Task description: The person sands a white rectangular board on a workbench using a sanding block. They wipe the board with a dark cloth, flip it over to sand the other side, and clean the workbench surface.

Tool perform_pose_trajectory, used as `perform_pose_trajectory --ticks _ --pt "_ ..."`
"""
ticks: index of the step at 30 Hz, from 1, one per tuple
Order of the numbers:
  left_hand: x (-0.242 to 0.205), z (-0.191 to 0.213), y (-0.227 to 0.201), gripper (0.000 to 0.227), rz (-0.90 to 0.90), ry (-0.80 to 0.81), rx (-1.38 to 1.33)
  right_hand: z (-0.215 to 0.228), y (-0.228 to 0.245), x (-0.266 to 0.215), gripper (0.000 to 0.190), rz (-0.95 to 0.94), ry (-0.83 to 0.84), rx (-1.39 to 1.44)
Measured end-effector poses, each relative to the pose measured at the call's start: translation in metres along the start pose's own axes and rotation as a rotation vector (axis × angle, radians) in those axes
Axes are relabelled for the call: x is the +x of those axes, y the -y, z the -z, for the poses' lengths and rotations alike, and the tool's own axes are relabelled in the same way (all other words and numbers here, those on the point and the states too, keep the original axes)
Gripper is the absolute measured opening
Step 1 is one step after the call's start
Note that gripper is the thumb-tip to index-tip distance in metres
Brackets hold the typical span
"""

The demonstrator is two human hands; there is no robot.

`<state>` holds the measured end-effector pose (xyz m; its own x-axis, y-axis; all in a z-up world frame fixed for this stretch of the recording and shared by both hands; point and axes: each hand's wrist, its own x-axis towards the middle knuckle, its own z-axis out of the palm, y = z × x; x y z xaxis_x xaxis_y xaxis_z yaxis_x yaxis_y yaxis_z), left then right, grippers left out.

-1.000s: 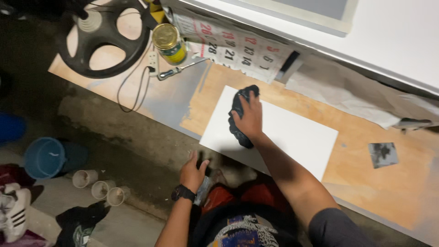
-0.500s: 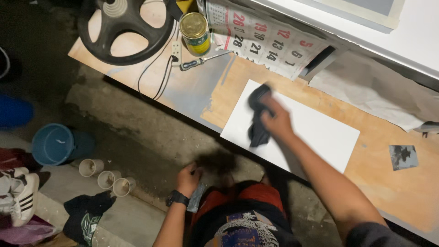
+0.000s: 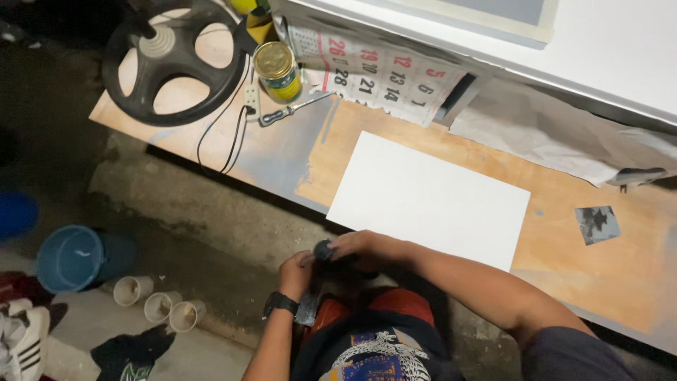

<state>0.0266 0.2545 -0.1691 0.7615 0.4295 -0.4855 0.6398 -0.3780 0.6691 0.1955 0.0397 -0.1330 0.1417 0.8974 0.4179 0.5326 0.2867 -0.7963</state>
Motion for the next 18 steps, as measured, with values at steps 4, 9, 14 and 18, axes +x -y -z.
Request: perform_pose_trajectory --ticks 4,9,14,18 --pt "0.005 0.002 -0.003 0.039 0.079 0.057 0.004 0.088 0.001 -0.029 0.063 -0.514 -0.279 -0.106" --pt "0.010 0.002 -0.036 0.046 0.097 0.116 0.123 0.139 -0.023 -0.049 0.088 -1.005 -0.715 -0.404" --pt "0.012 0.008 -0.072 0.064 0.103 0.175 0.082 0.033 -0.016 -0.025 0.079 -0.489 -0.350 -0.306" --pt "0.018 0.018 -0.073 0.067 0.091 0.169 0.080 0.001 0.015 -0.055 0.057 -0.180 -0.025 -0.152"
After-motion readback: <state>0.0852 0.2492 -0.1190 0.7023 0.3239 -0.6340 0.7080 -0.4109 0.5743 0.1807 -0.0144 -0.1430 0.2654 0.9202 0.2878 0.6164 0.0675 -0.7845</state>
